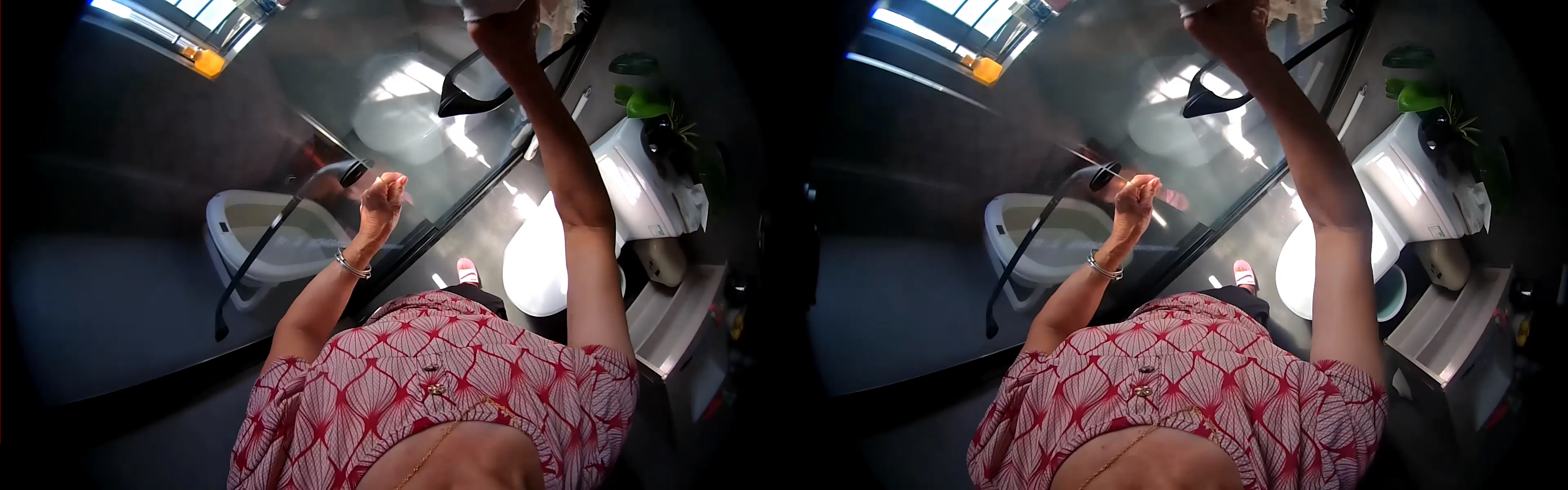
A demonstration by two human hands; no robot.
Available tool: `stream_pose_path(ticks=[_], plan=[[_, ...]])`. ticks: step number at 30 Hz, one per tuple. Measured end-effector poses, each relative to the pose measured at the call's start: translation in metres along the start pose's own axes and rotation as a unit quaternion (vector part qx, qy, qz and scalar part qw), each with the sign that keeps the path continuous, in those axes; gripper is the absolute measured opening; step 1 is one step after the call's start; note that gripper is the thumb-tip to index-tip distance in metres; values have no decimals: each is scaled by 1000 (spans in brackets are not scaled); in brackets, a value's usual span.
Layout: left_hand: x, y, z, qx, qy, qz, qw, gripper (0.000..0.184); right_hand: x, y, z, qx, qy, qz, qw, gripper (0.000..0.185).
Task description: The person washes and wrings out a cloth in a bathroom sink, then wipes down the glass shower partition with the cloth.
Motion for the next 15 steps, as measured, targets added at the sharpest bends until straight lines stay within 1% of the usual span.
stream_pose_path(ticks=[1, 2, 3, 4, 5, 6, 7, 8, 10, 11, 12, 14, 15], plan=[[5, 0, -8, -31, -52, 35, 998, 17, -16, 6, 37, 71, -154, -66, 983, 42], [8, 3, -14, -64, -102, 70, 990, 19, -16, 11, 70, -43, -47, -16, 998, 36], [11, 2, -21, -66, -118, 103, 985, 20, -11, 20, 113, -122, 29, 107, 986, 34], [13, 3, -25, -69, -134, 136, 979, 23, 18, 50, 115, -105, -24, 134, 985, 42], [14, 15, -33, -41, -74, 172, 982, 31, 22, 66, 127, -121, -44, 146, 981, 51], [18, 14, -33, 29, -122, 185, 975, 28, 28, 80, 138, -137, -64, 158, 976, 62], [18, 18, -37, -33, -67, 231, 970, 26, 23, 75, 134, -134, -118, 163, 970, 65], [15, 25, -41, -16, -56, 233, 971, 24, 15, 66, 132, -133, -172, 166, 962, 69], [11, 38, -32, -14, -49, 216, 975, 22, -2, 28, 107, -79, -186, 168, 965, 69], [10, 48, -23, -22, -28, 210, 977, 24, -13, 2, 98, -63, -178, 153, 970, 66], [9, 68, -5, -80, 16, 199, 977, 23, -22, -26, 89, -61, -160, 132, 976, 64], [-4, 81, -8, -71, -48, 177, 981, 21, -36, -88, 83, -82, -107, 86, 987, 60], [-9, 89, -4, -75, -51, 155, 984, 21, -39, -114, 84, -94, -83, 70, 990, 57]])
Point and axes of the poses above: each hand's wrist, its own y-axis away from the middle knuckle, its own x-axis out of the palm, z = x × y, the point moved 9 cm from there along -y, towards the middle knuckle, and after that the axes turned 9 degrees about z, right-handed, at the moved point
